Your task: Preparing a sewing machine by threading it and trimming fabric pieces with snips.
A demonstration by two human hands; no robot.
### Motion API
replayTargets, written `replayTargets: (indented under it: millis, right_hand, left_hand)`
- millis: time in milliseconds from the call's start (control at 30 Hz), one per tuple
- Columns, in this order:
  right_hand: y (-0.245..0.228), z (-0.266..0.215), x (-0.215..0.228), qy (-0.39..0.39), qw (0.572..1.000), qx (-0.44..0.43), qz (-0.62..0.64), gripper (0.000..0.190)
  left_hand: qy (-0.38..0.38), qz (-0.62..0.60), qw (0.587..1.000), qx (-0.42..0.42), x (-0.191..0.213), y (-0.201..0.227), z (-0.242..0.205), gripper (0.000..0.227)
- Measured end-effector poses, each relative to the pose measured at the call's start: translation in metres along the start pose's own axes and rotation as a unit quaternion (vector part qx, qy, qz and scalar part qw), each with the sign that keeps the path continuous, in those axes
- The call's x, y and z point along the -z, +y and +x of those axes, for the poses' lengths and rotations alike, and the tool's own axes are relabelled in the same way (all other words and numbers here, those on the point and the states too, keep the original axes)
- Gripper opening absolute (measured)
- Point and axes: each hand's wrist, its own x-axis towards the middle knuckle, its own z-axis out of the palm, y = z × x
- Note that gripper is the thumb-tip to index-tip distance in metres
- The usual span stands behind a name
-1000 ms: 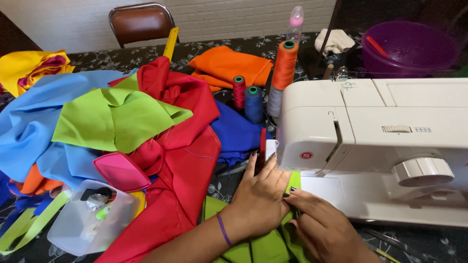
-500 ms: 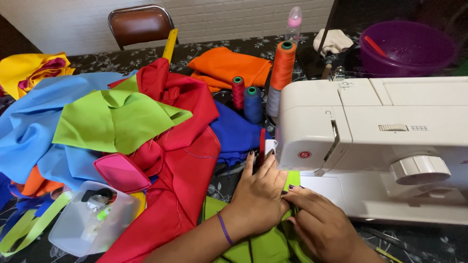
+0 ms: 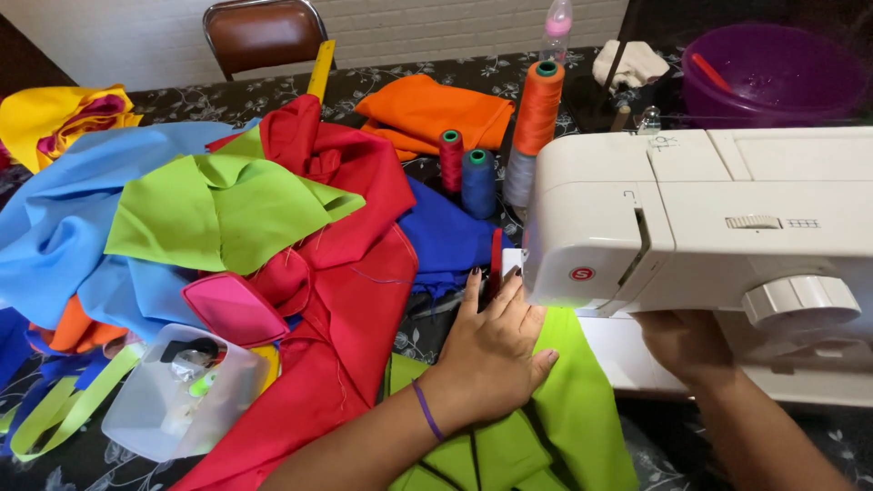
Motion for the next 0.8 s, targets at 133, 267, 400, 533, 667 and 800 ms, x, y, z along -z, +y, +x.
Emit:
replayTargets:
  millis: [133,267,400,533,667,800]
  right_hand:
    - [-0.017,0.006,-0.008,0.001,1.000,0.010,0.020,0.042]
    - [-0.011,0.005,-0.007,-0.005,0.999,0.014,0.046,0.041]
    - [0.001,0.003,0.000,-0.004,0.997,0.016,0.074,0.041]
    - [0.002,-0.001,0.004,-0.003,0.995,0.025,0.093,0.040]
    - [-0.007,-0.002,0.004,0.001,0.992,0.035,0.123,0.040]
    - [-0.018,-0.007,0.003,0.010,0.987,0.045,0.155,0.039]
  left_hand:
    - [-0.025,-0.001,1.000,0.005,0.000,-0.001,0.001,0.053]
    - [-0.005,-0.014,1.000,-0.001,0.002,-0.001,-0.002,0.056]
    - [-0.007,-0.004,1.000,-0.013,0.011,0.000,-0.004,0.065]
    - [-0.019,0.001,0.999,-0.026,0.021,-0.002,-0.006,0.068]
    - [-0.034,0.035,0.998,-0.040,0.022,-0.001,-0.010,0.076]
    - [-0.076,0.064,0.995,-0.019,0.024,0.003,-0.012,0.082]
